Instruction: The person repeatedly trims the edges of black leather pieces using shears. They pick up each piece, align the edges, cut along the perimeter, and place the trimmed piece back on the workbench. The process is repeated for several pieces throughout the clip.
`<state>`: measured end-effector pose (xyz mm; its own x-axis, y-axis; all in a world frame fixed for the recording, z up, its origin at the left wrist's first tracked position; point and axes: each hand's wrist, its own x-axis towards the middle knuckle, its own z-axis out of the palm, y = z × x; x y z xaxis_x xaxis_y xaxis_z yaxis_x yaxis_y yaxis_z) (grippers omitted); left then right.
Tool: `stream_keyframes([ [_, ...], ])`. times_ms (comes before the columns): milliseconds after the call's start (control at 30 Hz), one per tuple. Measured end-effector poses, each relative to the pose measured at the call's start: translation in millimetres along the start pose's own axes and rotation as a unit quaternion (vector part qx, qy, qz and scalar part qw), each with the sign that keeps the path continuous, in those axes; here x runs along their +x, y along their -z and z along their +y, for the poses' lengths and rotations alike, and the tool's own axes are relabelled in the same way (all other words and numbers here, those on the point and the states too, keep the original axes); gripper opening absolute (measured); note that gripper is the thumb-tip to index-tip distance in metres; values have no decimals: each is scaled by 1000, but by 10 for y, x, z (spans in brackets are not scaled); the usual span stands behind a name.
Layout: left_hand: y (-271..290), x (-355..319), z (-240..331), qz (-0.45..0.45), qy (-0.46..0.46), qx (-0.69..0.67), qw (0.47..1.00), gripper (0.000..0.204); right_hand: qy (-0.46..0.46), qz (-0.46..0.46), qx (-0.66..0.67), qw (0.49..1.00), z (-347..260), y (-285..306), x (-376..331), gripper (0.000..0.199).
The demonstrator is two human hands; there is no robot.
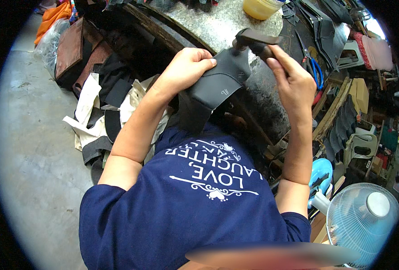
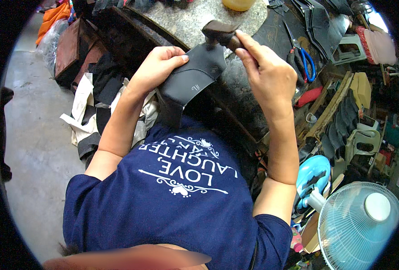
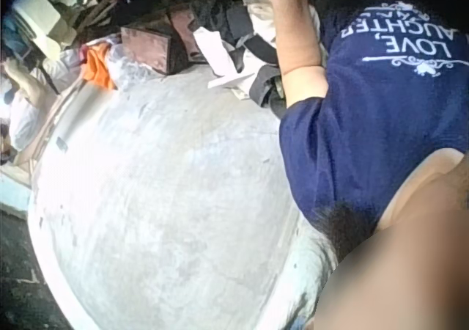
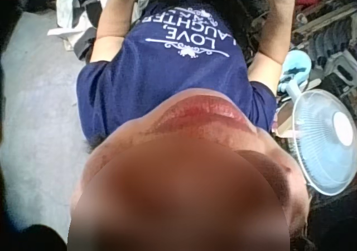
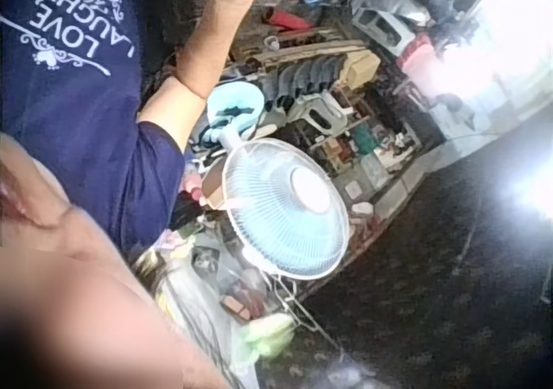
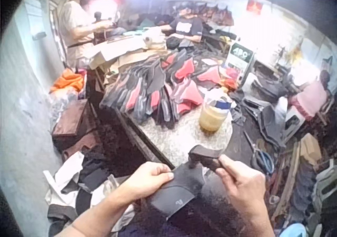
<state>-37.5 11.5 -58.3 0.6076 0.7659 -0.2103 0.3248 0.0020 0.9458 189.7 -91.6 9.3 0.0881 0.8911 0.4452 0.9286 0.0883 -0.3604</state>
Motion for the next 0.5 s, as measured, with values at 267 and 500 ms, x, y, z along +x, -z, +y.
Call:
stream_keyframes([
  [267,-3,-16,6,21,-16,4,1000,31,-21,-19,-21,999,3,-161,14,30],
  [500,35,-65,-3,32,-9,4,999,30,-65,109,122,984,82,56,33,30],
])
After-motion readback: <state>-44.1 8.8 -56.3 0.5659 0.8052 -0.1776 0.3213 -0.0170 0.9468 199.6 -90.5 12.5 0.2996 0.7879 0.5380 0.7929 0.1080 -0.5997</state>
